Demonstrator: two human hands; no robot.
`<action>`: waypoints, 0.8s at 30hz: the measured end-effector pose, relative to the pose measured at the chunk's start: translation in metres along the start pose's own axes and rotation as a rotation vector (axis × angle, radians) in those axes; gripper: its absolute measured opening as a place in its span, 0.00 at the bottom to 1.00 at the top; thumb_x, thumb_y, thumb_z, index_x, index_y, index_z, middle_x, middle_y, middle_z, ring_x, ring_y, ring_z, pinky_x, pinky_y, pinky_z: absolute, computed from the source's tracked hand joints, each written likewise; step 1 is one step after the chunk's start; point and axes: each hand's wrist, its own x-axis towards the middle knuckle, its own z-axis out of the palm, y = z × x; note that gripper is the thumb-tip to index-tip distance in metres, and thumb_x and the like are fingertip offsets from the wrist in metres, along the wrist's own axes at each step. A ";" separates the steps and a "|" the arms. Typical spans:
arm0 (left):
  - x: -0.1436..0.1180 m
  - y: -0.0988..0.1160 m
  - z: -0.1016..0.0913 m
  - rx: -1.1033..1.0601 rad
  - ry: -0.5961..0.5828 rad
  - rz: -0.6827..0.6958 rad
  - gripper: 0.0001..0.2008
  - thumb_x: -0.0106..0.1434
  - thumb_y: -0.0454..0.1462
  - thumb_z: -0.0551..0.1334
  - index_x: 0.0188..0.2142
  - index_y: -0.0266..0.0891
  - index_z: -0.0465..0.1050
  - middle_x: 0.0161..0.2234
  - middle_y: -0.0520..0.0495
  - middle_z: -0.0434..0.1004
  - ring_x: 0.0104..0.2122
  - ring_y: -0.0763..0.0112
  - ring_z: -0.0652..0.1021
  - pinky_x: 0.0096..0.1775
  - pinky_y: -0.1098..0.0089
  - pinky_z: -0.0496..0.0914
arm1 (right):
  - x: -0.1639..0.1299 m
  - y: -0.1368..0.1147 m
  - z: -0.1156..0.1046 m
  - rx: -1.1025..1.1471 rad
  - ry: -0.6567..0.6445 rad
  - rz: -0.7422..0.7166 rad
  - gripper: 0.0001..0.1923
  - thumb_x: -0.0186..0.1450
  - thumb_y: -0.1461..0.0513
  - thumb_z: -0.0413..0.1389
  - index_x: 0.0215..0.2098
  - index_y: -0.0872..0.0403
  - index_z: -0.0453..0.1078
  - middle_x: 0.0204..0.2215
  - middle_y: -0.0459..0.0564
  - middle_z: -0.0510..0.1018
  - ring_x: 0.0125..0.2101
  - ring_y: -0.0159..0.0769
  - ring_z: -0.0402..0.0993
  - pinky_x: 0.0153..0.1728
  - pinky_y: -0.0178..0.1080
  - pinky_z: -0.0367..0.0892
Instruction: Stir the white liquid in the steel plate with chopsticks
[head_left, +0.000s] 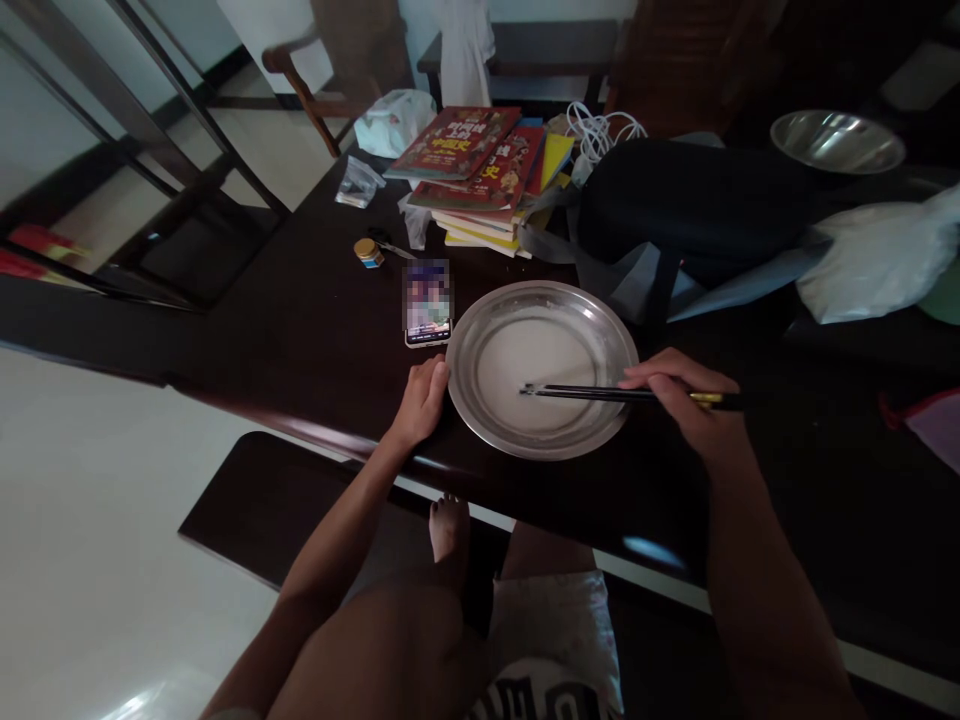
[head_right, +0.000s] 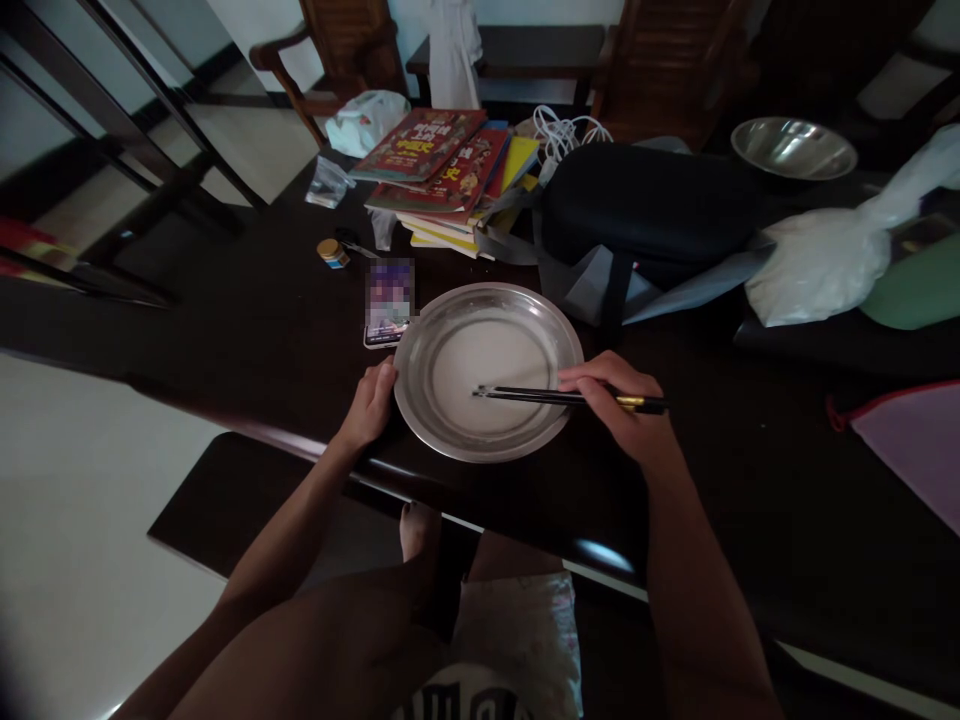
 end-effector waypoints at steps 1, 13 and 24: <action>0.000 0.000 0.000 0.000 0.001 -0.002 0.29 0.77 0.56 0.39 0.29 0.43 0.63 0.29 0.47 0.72 0.33 0.62 0.75 0.44 0.59 0.70 | 0.000 0.000 0.000 -0.007 -0.029 -0.021 0.09 0.73 0.57 0.58 0.43 0.42 0.83 0.34 0.46 0.86 0.37 0.42 0.82 0.40 0.47 0.76; 0.000 0.001 0.000 -0.002 0.003 0.009 0.29 0.77 0.55 0.40 0.30 0.43 0.65 0.30 0.46 0.72 0.33 0.63 0.75 0.44 0.59 0.70 | 0.001 0.002 0.000 -0.043 -0.018 -0.059 0.09 0.73 0.58 0.59 0.43 0.42 0.83 0.37 0.47 0.87 0.38 0.42 0.82 0.41 0.47 0.76; 0.000 -0.001 0.000 -0.003 0.008 0.009 0.29 0.77 0.55 0.40 0.30 0.43 0.65 0.29 0.46 0.73 0.34 0.63 0.75 0.43 0.60 0.71 | 0.001 0.003 0.000 -0.050 0.036 -0.067 0.09 0.73 0.59 0.59 0.44 0.42 0.83 0.36 0.46 0.87 0.38 0.42 0.82 0.40 0.47 0.75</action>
